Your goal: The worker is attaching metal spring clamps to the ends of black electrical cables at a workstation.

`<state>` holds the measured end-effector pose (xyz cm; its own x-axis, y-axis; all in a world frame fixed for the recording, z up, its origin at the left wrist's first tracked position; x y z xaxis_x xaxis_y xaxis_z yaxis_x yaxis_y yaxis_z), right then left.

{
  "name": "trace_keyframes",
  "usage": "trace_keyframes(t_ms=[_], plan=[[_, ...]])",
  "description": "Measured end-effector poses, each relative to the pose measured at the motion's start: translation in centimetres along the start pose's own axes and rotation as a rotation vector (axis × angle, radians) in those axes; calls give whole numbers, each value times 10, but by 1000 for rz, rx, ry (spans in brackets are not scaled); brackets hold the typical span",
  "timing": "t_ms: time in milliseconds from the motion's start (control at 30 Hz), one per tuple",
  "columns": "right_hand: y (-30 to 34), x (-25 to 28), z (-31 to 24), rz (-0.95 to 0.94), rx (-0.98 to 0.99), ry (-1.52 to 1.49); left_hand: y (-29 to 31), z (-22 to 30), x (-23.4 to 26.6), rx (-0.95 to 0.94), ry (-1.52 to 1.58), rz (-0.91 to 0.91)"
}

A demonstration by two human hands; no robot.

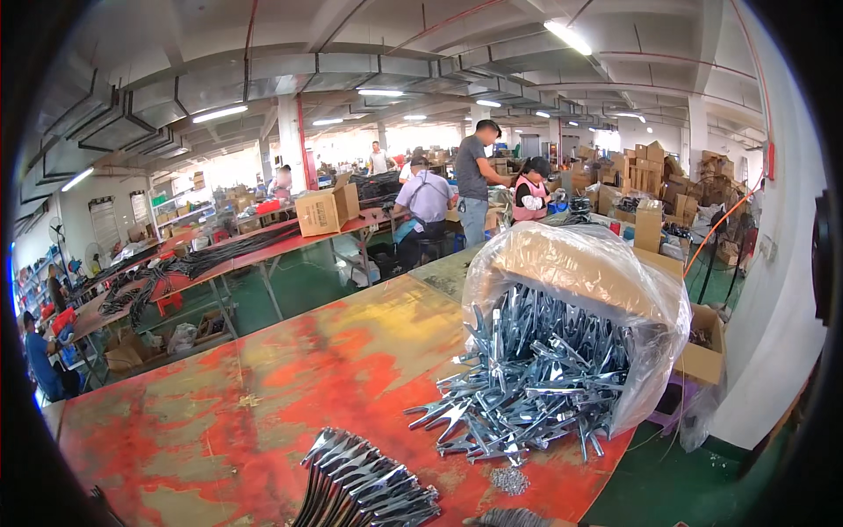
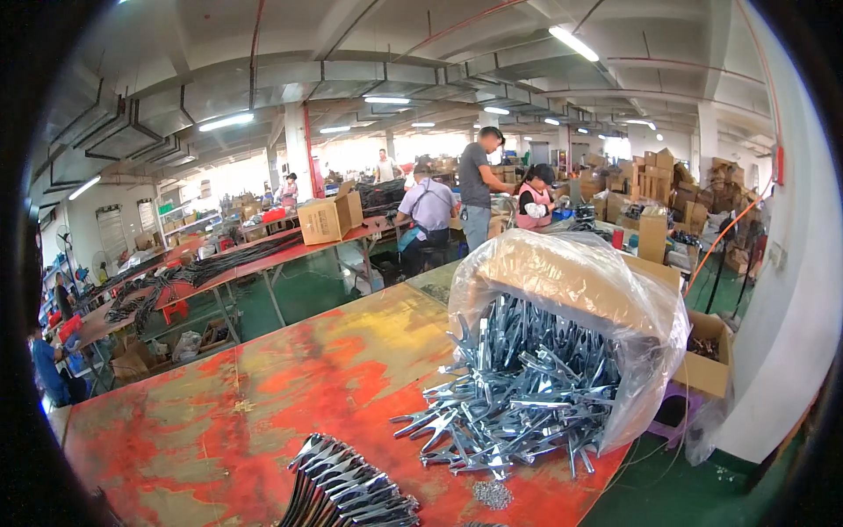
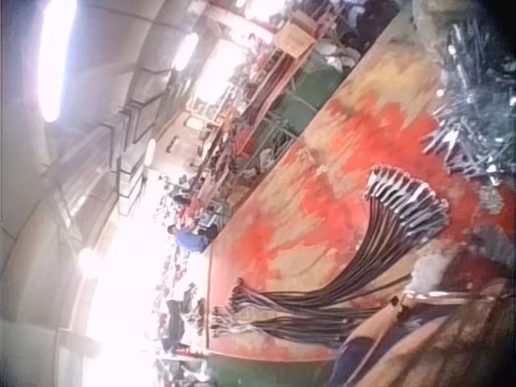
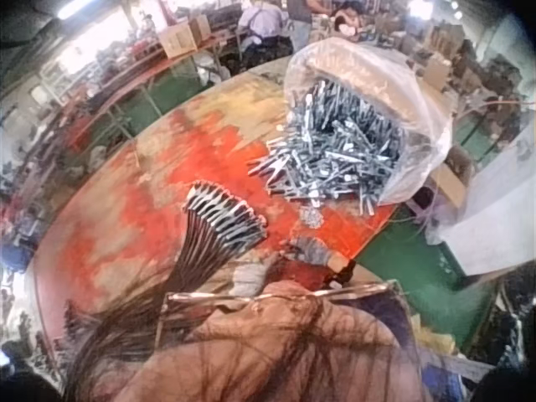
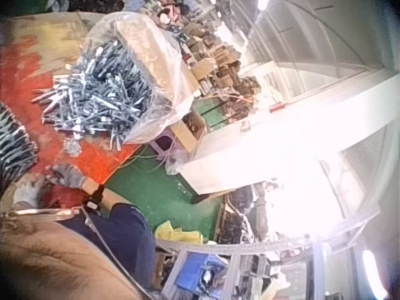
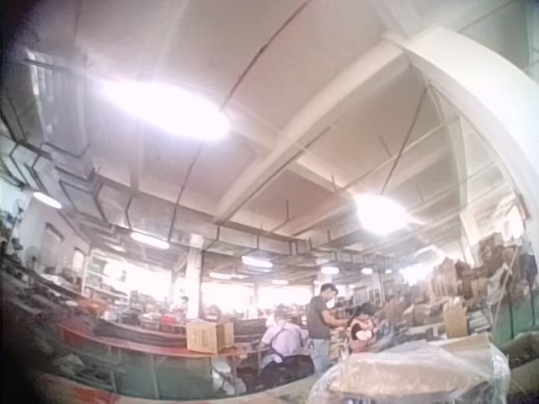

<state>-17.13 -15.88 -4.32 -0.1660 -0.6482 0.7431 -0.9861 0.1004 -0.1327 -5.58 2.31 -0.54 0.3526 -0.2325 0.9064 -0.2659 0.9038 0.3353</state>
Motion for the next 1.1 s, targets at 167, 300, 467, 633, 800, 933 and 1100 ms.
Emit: trace_keyframes(t_ms=[167,300,467,633,800,933,1100], plan=[[-5,8,-2,-35,-37,-3,-6,-13,-24,-43,17,262],[-5,12,-1,-20,-65,-3,-4,-14,-8,-33,23,458],[-3,11,1,-12,-70,13,-4,-20,6,-34,-152,551],[17,19,6,23,-140,133,-9,-23,20,-74,-313,643],[45,81,37,255,-406,503,-21,-25,24,-108,-427,706],[90,138,77,857,-587,466,-26,-29,24,-142,-492,800],[98,139,104,499,-833,604,-22,-17,49,-97,-503,666]])
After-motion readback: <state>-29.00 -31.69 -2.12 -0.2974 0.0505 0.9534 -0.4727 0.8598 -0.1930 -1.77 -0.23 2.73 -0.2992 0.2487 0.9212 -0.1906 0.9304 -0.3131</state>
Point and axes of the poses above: each hand's wrist, its own y-axis away from the middle knuckle, its own x-axis out of the back of the hand, z = x × y, the point moved 4 cm from there along -y, towards the middle knuckle, and after that the axes turned 3 degrees about x, right-handed, at the moved point
